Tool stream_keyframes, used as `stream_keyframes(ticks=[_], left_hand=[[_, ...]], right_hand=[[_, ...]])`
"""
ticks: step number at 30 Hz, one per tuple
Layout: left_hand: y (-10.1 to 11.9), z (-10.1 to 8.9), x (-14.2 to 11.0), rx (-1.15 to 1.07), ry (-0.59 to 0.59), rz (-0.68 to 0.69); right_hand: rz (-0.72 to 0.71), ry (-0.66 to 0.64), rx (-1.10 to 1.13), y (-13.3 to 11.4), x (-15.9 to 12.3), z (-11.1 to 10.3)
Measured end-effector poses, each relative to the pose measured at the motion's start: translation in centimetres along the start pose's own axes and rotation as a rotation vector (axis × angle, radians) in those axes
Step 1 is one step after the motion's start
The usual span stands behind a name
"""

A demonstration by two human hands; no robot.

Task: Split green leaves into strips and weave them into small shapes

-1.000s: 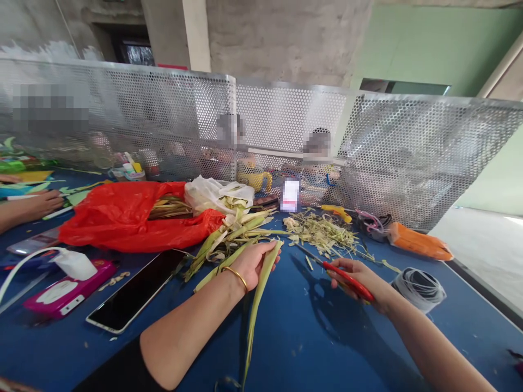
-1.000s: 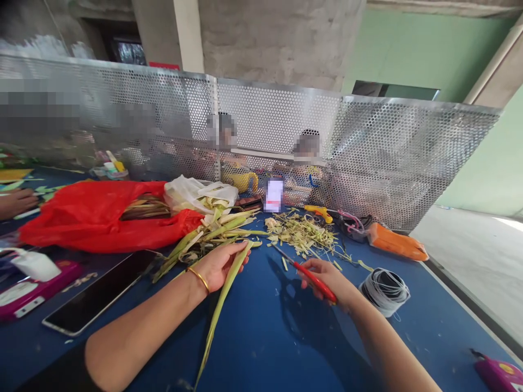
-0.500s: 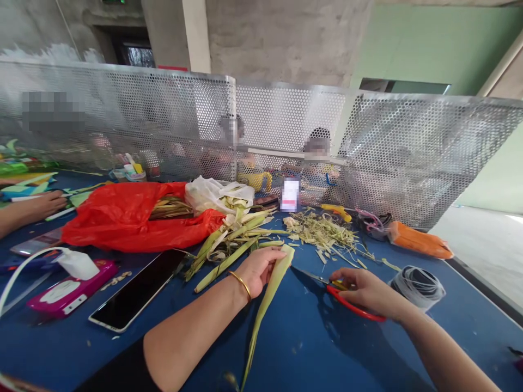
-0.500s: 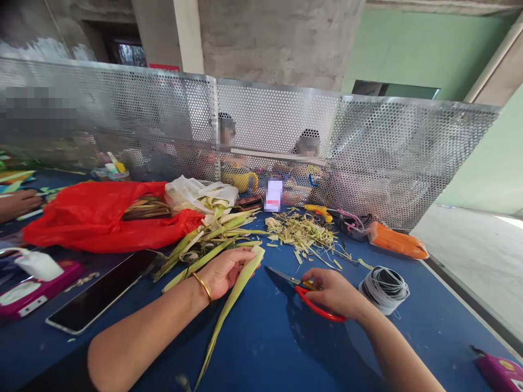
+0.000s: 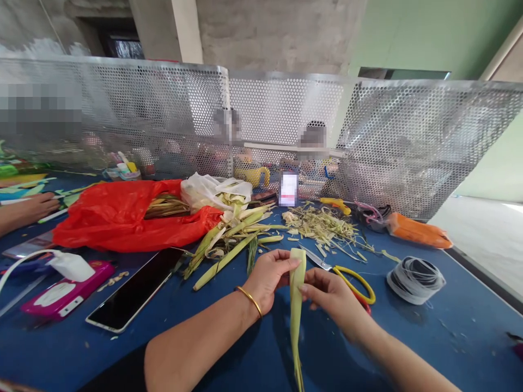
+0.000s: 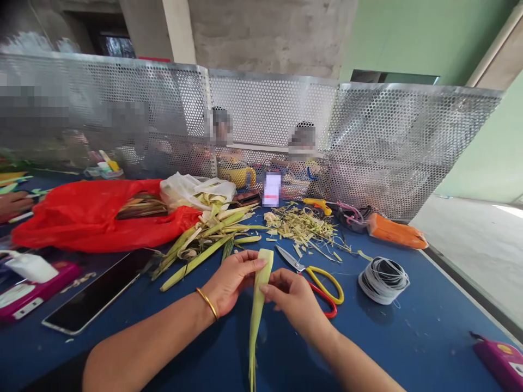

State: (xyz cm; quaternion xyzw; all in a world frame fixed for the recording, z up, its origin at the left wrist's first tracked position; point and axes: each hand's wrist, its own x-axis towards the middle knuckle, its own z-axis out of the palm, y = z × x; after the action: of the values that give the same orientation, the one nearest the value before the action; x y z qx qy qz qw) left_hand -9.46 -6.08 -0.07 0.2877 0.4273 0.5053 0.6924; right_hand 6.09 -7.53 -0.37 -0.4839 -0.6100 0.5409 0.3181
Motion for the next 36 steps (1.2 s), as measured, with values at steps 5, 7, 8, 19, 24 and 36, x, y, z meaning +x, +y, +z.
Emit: stream_keyframes(ticks=[5, 7, 8, 19, 24, 36], left_hand=[[-0.1, -0.1, -0.3, 0.070, -0.122, -0.036], [-0.1, -0.2, -0.3, 0.147, -0.187, -0.071], [-0.1, -0.2, -0.3, 0.185, -0.202, -0.081], [0.0, 0.1, 0.1, 0.161, 0.112, 0.126], [0.6, -0.5, 1.3, 0.042, 0.306, 0.224], [2.8, -2.0, 2.2, -0.142, 0.271, 0.212]], right_hand=[[-0.018, 0.129, 0.193, 0.0, 0.0, 0.5], [-0.035, 0.159, 0.223, 0.0, 0.0, -0.1], [-0.041, 0.166, 0.235, 0.0, 0.0, -0.4], [0.105, -0.096, 0.212, -0.3, -1.0, 0.1], [0.142, -0.158, 0.081, 0.7, -0.6, -0.7], [-0.062, 0.359, -0.836, 0.1, 1.2, -8.7]])
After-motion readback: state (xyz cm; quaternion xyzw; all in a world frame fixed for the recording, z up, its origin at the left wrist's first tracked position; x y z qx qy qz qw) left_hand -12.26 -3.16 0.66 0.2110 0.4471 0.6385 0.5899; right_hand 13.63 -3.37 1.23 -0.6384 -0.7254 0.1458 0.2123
